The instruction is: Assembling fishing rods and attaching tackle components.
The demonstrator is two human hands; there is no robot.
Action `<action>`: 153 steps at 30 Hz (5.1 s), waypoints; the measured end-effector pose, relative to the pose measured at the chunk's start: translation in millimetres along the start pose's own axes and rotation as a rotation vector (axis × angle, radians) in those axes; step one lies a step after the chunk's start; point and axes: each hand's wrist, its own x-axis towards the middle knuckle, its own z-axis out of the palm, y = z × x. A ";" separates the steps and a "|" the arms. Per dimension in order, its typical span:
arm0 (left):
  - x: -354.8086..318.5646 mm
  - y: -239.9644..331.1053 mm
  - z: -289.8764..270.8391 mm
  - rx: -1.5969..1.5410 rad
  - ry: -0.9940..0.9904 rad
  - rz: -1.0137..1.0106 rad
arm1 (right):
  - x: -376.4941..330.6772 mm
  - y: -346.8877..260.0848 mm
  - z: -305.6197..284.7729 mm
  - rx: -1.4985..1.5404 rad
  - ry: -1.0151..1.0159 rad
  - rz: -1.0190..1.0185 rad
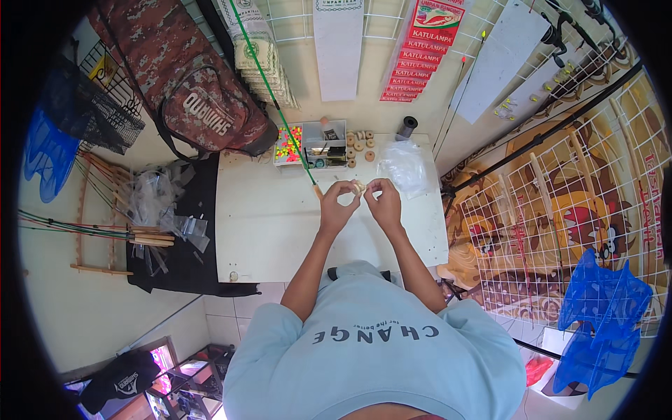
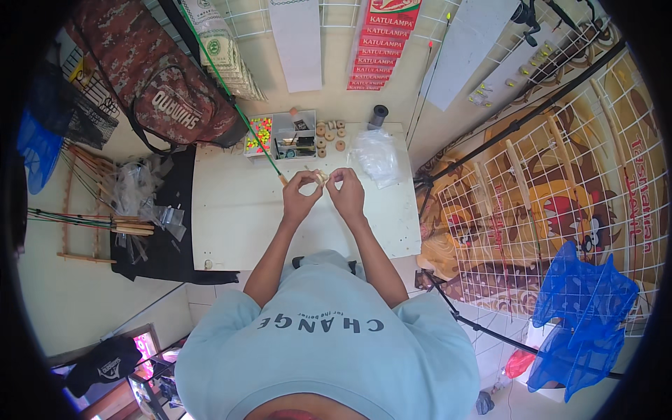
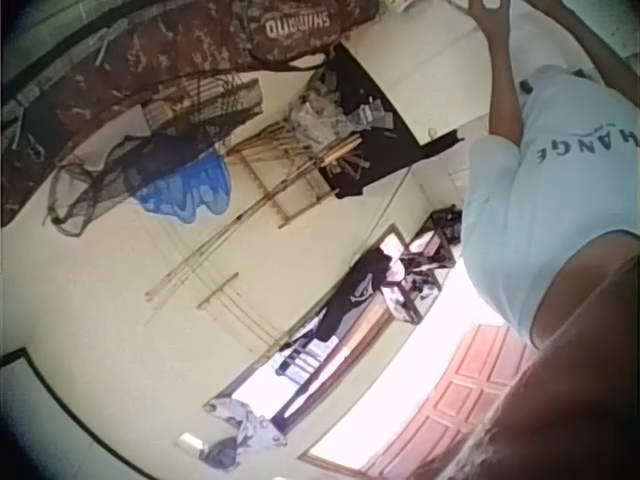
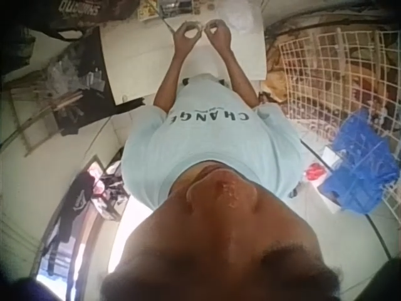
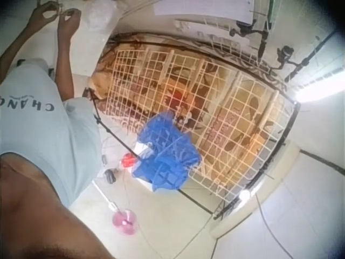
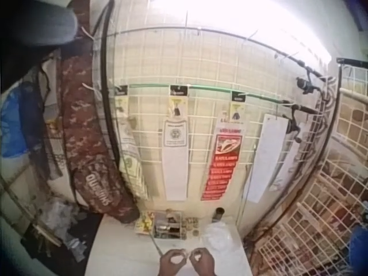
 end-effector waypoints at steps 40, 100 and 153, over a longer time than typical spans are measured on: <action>11.2 -3.3 -2.7 -0.206 -0.123 -0.056 | 20.3 4.2 -15.4 0.157 -0.044 -0.062; 18.8 -21.9 -2.6 -0.401 -0.080 -0.145 | 31.1 17.1 -7.7 0.700 -0.219 0.034; 12.2 -7.5 -6.2 -0.115 -0.088 -0.105 | 30.6 10.1 -10.1 0.382 -0.367 0.028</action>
